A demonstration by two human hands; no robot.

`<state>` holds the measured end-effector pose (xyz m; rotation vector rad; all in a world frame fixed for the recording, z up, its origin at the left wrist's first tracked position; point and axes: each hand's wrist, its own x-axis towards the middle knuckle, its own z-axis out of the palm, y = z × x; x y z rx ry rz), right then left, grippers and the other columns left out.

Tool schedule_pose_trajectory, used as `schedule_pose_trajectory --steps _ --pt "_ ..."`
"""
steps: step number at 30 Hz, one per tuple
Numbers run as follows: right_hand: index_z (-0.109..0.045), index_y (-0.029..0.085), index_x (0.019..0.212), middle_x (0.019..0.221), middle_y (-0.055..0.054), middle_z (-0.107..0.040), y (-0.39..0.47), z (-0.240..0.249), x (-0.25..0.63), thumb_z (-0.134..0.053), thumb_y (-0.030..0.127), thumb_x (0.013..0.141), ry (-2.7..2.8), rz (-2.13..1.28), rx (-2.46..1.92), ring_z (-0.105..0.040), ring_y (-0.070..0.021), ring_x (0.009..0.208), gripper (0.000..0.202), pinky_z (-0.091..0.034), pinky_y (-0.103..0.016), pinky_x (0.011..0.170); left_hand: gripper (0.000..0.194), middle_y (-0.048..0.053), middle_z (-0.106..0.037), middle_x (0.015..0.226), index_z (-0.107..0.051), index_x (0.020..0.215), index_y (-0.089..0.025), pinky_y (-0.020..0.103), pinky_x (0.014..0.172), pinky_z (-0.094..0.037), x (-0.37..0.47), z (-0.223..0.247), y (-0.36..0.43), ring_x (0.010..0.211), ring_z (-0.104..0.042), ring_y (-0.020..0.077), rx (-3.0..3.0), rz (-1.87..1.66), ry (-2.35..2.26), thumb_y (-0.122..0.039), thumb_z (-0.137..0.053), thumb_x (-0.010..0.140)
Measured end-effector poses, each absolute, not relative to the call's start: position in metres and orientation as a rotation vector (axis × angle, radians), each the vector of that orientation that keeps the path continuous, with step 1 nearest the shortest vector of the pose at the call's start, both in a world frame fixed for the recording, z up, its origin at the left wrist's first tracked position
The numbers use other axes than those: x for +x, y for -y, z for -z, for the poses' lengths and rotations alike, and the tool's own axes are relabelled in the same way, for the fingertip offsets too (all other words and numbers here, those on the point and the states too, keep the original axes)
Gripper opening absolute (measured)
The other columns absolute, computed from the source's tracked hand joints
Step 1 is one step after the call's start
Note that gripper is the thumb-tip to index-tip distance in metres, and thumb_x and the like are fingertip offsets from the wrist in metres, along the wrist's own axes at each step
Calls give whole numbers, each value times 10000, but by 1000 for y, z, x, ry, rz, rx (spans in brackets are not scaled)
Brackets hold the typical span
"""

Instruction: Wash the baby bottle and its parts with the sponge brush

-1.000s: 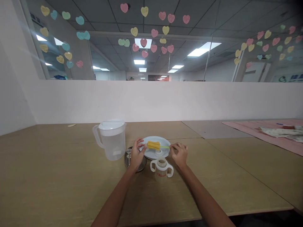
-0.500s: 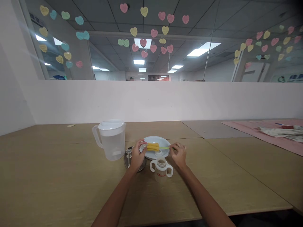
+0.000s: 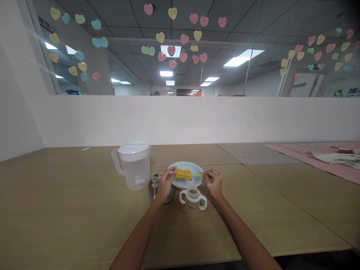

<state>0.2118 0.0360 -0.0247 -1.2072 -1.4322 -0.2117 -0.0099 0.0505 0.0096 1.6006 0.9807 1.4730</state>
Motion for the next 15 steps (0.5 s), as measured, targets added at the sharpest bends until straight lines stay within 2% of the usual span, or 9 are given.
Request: schedule_pose_trajectory --steps 4,9,15 --pt "-650 191 685 741 -24 -643 -37 26 213 -478 275 776 1442 184 -1214 -551 -181 760 212 -293 -319 745 378 70 -660 1048 -657 1021 -183 295 765 -507 -9 -9 -54 897 -619 196 1437 -1446 -877 -413 -563 736" --pt "-654 189 699 744 -28 -647 -38 25 213 -483 276 774 1434 177 -1214 -557 -185 760 206 -302 -320 748 401 62 -654 973 -633 1028 -168 286 695 -527 -9 -13 -54 827 -631 185 1204 -1435 -743 -374 -628 684" --pt "-657 189 702 738 -32 -651 -37 25 212 -470 270 778 1430 212 -1244 -560 -190 770 217 -290 -322 747 429 58 -643 879 -603 1036 -145 239 583 -509 -11 -15 -53 709 -618 147 1131 -1469 -706 -434 -614 720"
